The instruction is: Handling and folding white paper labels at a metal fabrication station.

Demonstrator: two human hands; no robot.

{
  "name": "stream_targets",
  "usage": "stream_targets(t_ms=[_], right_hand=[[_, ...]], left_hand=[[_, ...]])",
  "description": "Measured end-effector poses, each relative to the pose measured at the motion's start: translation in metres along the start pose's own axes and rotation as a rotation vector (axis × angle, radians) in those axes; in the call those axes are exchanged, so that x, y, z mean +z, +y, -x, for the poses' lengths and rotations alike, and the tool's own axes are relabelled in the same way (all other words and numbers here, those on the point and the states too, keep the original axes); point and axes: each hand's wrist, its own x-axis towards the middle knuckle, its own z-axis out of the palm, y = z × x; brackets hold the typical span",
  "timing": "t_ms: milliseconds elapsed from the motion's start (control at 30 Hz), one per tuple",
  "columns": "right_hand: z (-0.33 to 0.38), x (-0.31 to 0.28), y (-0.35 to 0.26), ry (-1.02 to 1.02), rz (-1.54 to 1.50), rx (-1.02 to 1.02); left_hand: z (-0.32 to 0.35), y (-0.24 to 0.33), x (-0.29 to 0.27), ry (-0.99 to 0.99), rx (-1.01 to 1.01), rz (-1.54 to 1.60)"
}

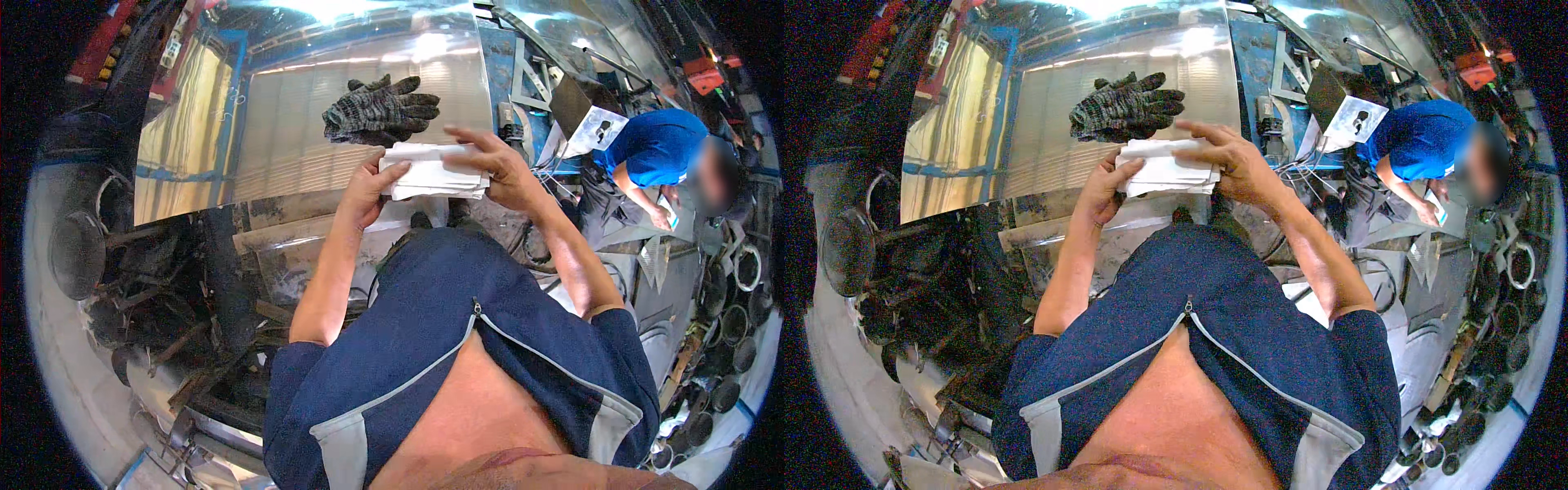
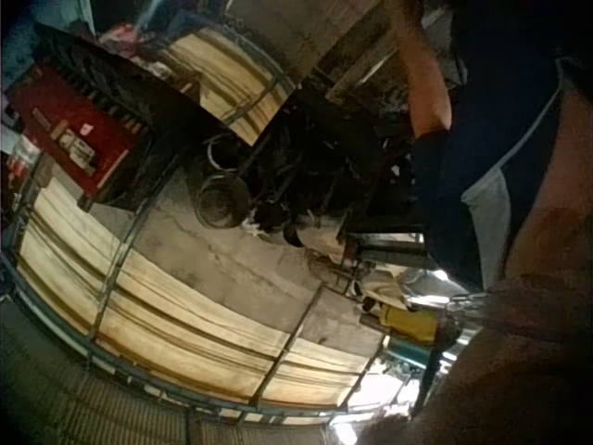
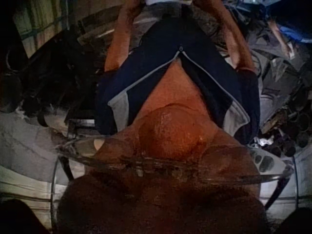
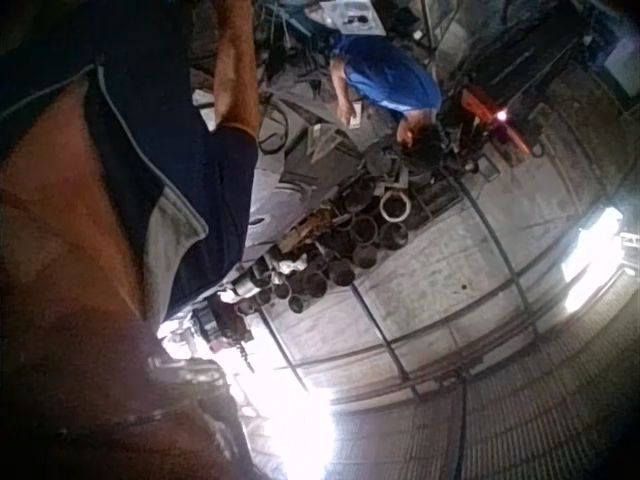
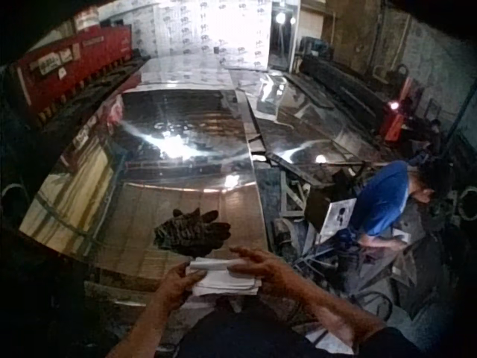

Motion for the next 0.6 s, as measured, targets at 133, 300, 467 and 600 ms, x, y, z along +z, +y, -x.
stream_targets(t_ms=[133,300,467,600], right_hand=[[0.004,0.003,0.005,0.249,-0.385,0.410],[0.016,0.008,0.030,0.198,-1.088,0.784],[0.009,-0.004,0.020,0.102,-1.201,0.653],[0.010,0.006,0.030,0.041,-0.864,0.656]], left_hand=[[0.005,-0.003,0.004,0.073,0.165,-0.047],[0.006,-0.007,0.009,0.140,0.346,-0.076],[0.010,-0.008,0.008,0.159,0.309,-0.090],[0.012,-0.008,0.014,0.115,0.288,-0.152]])
